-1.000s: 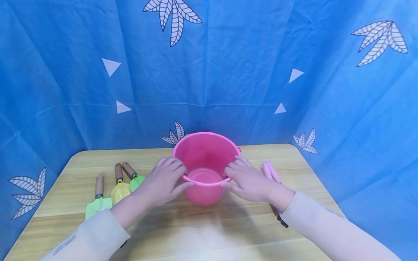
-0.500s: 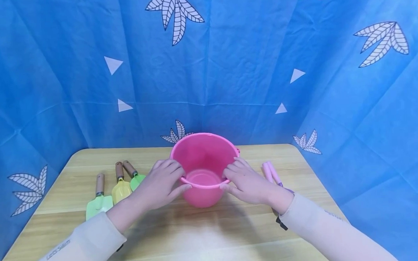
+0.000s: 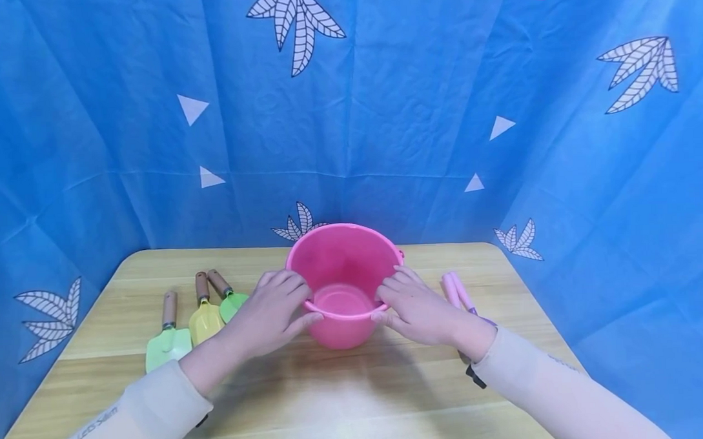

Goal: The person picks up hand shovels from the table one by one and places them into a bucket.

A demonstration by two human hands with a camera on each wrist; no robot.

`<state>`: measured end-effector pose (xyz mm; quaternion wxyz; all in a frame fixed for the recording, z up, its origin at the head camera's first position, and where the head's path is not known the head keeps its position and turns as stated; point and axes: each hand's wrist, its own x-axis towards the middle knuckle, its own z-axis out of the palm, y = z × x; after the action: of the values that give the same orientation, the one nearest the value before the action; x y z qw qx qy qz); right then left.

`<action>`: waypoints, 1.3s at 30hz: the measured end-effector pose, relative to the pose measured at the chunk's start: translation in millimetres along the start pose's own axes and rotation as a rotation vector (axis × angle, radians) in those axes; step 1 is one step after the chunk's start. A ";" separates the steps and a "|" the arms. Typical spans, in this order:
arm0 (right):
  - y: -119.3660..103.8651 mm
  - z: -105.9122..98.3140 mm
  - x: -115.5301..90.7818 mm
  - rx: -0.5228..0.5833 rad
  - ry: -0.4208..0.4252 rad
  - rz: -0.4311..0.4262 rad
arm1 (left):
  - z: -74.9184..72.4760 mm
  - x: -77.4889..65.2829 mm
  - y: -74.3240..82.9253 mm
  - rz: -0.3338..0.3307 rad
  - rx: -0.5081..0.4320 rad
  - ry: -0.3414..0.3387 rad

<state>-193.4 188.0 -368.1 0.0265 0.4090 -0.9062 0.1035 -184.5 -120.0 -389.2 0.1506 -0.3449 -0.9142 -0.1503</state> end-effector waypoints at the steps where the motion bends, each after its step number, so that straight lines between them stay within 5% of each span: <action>1: -0.4 0.1 -0.1 0.000 0.000 -0.001 | 0.2 -0.8 0.1 -0.001 -0.002 0.002; 39: -16.2 -2.7 -6.6 0.029 -0.062 -0.002 | -2.9 -22.0 7.4 0.012 -0.033 0.039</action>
<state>-177.0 183.0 -363.7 -0.0075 0.4132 -0.9046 0.1041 -163.2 -128.7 -393.6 0.1635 -0.3499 -0.9064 -0.1710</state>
